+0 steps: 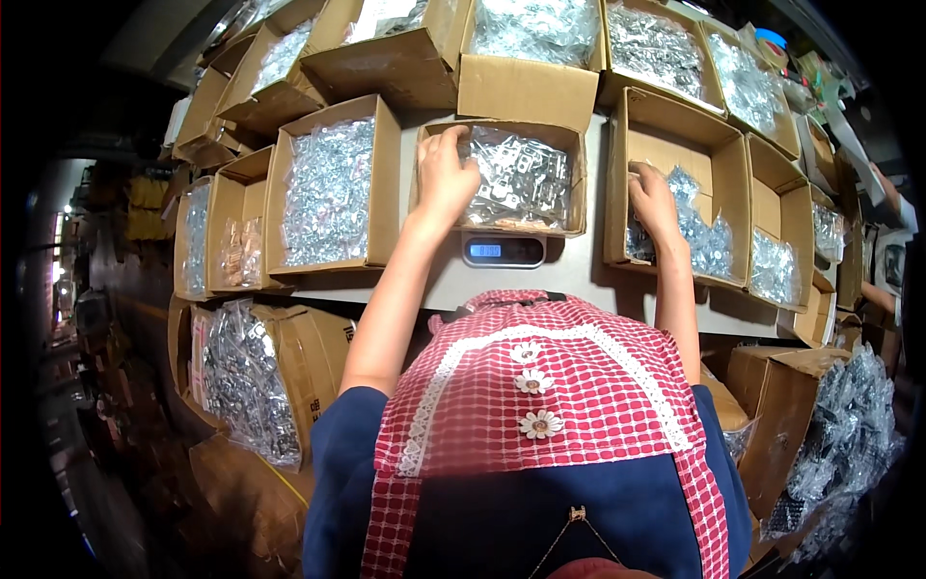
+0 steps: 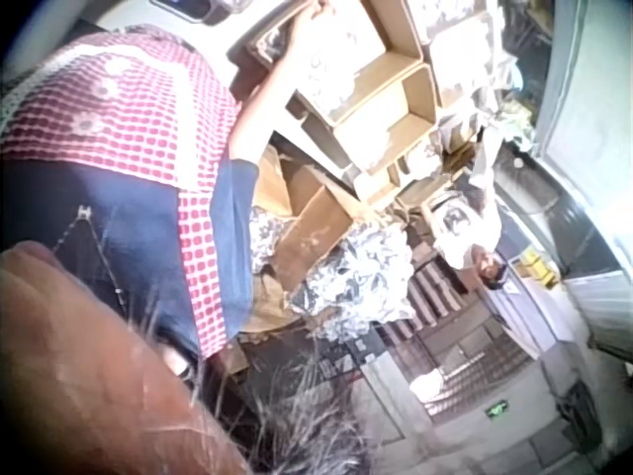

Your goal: The person places small metal items into plastic bags, weighs the bags on a digital scale, and puts the bags into cardboard boxes.

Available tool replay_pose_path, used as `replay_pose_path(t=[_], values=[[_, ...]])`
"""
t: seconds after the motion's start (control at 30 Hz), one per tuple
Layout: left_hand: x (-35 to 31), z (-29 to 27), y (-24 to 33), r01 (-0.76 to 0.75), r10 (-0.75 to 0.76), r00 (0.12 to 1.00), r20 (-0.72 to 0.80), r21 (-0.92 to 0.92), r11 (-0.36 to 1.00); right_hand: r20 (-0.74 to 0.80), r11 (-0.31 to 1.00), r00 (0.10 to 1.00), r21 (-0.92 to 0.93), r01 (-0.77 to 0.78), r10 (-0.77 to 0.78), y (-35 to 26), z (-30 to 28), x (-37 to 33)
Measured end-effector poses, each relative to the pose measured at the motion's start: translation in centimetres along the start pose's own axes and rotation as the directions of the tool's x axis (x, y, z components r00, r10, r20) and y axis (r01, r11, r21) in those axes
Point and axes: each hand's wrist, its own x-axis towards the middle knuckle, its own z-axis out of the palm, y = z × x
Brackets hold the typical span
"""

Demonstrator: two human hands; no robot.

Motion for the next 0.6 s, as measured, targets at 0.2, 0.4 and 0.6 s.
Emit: replay_pose_path(t=[0.2,0.4,0.6], values=[[-0.14,0.43,0.43,0.028,-0.029,0.999,0.024,0.012,1.000,0.008,1.000,1.000,-0.007,-0.004,0.004,0.09,-0.04,0.00],[0.06,0.74,-0.11,0.008,-0.008,1.000,0.007,0.019,1.000,-0.003,1.000,1.000,-0.009,-0.002,0.002,0.54,0.22,-0.01],[-0.05,0.70,-0.13,0.031,-0.031,1.000,0.004,-0.001,1.000,0.008,1.000,1.000,-0.013,-0.010,0.010,0.24,0.04,0.01]])
